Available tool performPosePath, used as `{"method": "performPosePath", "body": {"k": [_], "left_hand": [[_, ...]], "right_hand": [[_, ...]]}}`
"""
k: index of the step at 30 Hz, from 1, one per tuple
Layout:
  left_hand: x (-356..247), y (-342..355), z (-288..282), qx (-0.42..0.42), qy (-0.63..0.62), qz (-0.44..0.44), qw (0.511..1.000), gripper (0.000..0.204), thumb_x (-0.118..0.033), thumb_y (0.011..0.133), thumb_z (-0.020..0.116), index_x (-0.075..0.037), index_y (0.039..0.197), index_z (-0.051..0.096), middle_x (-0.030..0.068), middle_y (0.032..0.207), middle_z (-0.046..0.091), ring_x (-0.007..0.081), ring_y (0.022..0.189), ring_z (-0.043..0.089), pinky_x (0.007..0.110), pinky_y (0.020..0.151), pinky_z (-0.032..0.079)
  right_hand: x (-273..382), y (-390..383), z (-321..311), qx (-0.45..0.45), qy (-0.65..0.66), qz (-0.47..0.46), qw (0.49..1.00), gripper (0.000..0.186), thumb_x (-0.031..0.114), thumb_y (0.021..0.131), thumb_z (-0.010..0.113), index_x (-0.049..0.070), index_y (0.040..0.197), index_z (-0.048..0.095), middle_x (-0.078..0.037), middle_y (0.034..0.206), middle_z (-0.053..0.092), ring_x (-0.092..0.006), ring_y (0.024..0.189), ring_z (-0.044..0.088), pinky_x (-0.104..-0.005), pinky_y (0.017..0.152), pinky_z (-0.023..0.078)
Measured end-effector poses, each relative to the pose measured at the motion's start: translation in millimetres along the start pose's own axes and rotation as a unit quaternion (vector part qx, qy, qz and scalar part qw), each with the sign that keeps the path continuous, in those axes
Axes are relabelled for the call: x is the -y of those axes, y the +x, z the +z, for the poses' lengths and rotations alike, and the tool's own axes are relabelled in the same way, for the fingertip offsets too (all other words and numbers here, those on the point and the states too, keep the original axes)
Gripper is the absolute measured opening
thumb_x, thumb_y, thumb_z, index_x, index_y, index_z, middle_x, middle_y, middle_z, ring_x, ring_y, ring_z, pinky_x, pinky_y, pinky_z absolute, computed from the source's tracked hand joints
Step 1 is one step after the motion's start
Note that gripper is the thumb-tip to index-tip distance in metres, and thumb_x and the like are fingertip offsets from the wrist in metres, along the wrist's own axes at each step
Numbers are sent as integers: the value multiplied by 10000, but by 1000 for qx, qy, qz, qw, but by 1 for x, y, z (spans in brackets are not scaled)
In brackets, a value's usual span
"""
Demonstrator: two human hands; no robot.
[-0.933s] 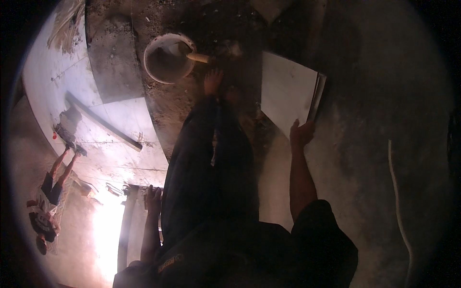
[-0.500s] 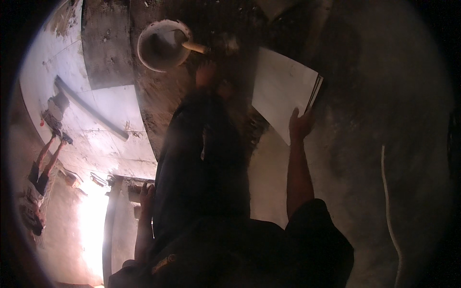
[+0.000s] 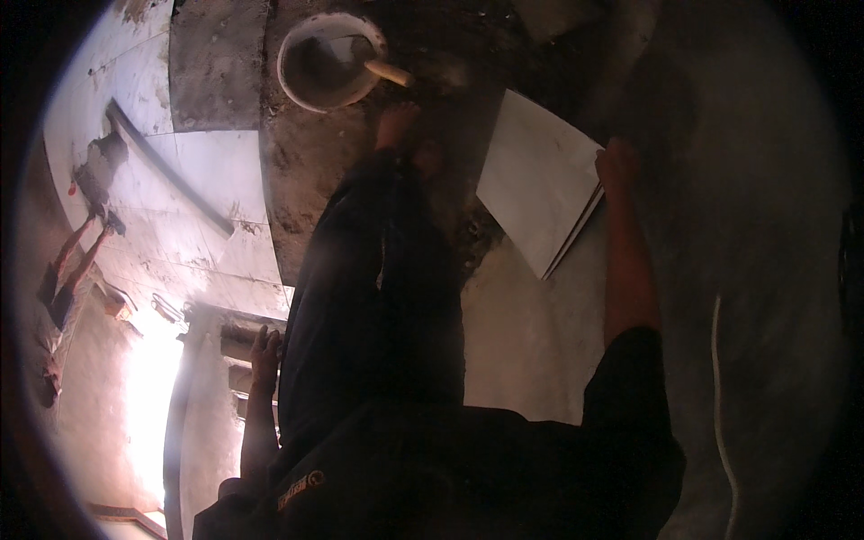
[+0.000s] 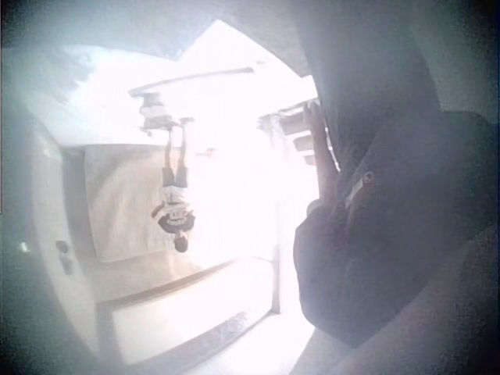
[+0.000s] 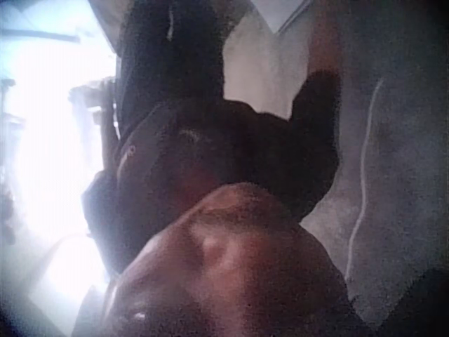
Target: The person installs a white ceramic floor tile by positioning it into a gap, tapping it with a wooden block to level it, and then applying grout to the joints using a trowel.
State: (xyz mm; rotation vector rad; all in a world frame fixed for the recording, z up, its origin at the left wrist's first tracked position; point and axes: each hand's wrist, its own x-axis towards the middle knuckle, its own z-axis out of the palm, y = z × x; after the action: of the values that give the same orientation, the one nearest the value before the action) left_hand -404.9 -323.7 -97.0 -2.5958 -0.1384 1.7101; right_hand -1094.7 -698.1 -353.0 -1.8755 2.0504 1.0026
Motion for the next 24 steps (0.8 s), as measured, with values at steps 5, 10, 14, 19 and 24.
{"method": "performPosePath", "body": {"k": [5,10,14,19,24], "left_hand": [[19,3,-4,-19,-53,11,998,693,-299,986,645,-49,1555,338,113,1346,585,225,1185,581,383,893,507],[43,2,-3,-26,-35,21,999,702,-288,979,648,-8,1541,334,165,1320,594,230,1159,596,370,885,514],[46,19,-1,5,-42,68,997,677,-247,985,630,22,1528,328,180,1268,619,221,1113,616,344,864,530],[19,1,0,-25,-26,40,999,653,-209,985,614,30,1524,331,136,1185,656,174,1003,638,296,799,539],[25,-2,-9,-33,-2,32,999,652,-232,990,615,22,1526,344,130,1181,662,152,990,639,268,732,519]], "right_hand": [[5,-16,-21,22,-37,-58,997,256,272,886,683,69,1042,686,-179,1084,679,-375,1047,656,-511,885,523],[38,-34,-77,48,-7,-88,995,185,227,876,660,62,949,701,-178,1012,682,-378,983,672,-505,826,543],[39,-27,-51,-23,-19,-107,994,161,202,878,634,58,900,700,-174,973,677,-367,959,680,-500,811,553],[20,-23,-31,-66,-24,-130,989,162,142,911,627,29,929,741,-187,948,717,-348,885,709,-456,788,569],[25,-36,-65,-10,17,-128,992,190,153,926,599,17,926,732,-199,946,714,-356,865,707,-461,773,571]]}}
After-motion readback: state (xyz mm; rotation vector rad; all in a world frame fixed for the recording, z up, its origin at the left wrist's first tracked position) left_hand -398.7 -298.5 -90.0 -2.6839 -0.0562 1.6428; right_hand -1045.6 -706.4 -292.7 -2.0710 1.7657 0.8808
